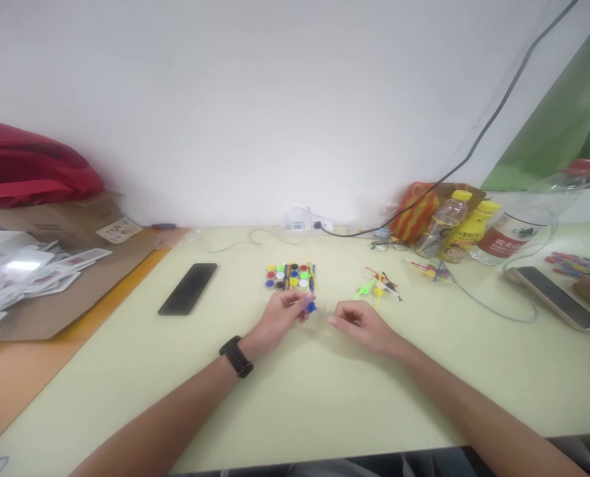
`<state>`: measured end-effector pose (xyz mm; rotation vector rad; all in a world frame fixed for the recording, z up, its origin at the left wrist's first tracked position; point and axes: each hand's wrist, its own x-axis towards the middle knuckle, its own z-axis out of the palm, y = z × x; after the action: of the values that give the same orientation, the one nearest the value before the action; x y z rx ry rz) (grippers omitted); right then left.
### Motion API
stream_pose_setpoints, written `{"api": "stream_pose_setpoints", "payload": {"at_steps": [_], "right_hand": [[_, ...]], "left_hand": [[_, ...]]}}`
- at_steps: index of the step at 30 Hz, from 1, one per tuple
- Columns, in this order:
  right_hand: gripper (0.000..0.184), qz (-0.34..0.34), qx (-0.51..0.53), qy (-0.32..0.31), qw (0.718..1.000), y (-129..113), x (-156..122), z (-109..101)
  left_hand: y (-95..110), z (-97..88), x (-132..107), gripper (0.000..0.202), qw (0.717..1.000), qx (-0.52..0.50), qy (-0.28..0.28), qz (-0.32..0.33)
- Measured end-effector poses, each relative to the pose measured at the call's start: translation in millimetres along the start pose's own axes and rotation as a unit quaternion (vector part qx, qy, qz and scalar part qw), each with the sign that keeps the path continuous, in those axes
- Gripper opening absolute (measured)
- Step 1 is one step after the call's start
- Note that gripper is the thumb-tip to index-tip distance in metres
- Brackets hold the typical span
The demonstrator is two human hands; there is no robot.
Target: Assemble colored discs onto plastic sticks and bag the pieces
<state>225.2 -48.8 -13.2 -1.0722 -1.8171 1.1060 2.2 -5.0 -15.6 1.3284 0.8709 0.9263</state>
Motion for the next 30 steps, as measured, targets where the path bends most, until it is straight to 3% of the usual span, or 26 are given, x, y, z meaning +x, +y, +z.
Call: {"api": "stream_pose_setpoints", "payload": {"at_steps": [4, 7, 9, 12, 16, 18, 21, 25, 30], "right_hand": [[0.039, -0.007, -0.035, 0.008, 0.999, 1, 0, 2], [0.026, -0.031, -0.128, 0.072, 0.989, 8, 1, -5], [0.017, -0.058, -0.209, 0.153, 0.964, 15, 3, -17], [0.025, -0.073, -0.286, 0.26, 0.919, 26, 7, -42], [0.038, 0.009, -0.36, 0.34, 0.869, 42, 7, -74], [0.048, 0.065, -0.394, 0.333, 0.854, 51, 6, -81], [0.053, 0.107, -0.404, 0.266, 0.869, 61, 3, -79], [0.046, 0.07, -0.368, 0.171, 0.911, 66, 5, -67], [0.038, -0.001, -0.278, 0.082, 0.957, 50, 6, -60]], "left_hand": [[0, 0.7, 0, 0.04, 1.0, 0.001, 0.003, -0.006], [-1, 0.5, 0, 0.04, 1.0, -0.007, 0.006, -0.021], [-2, 0.2, 0, 0.042, 0.999, -0.014, 0.0, -0.033], [0, 0.1, 0, 0.042, 0.999, -0.028, -0.009, -0.046], [5, 0.5, -2, 0.04, 0.997, -0.039, -0.026, -0.057], [8, 1.0, -3, 0.04, 0.997, -0.045, -0.028, -0.064], [11, 1.5, -3, 0.037, 0.996, -0.052, -0.025, -0.075], [11, 0.7, -4, 0.034, 0.994, -0.063, -0.028, -0.081], [8, -0.6, -3, 0.038, 0.992, -0.092, -0.032, -0.082]]}}
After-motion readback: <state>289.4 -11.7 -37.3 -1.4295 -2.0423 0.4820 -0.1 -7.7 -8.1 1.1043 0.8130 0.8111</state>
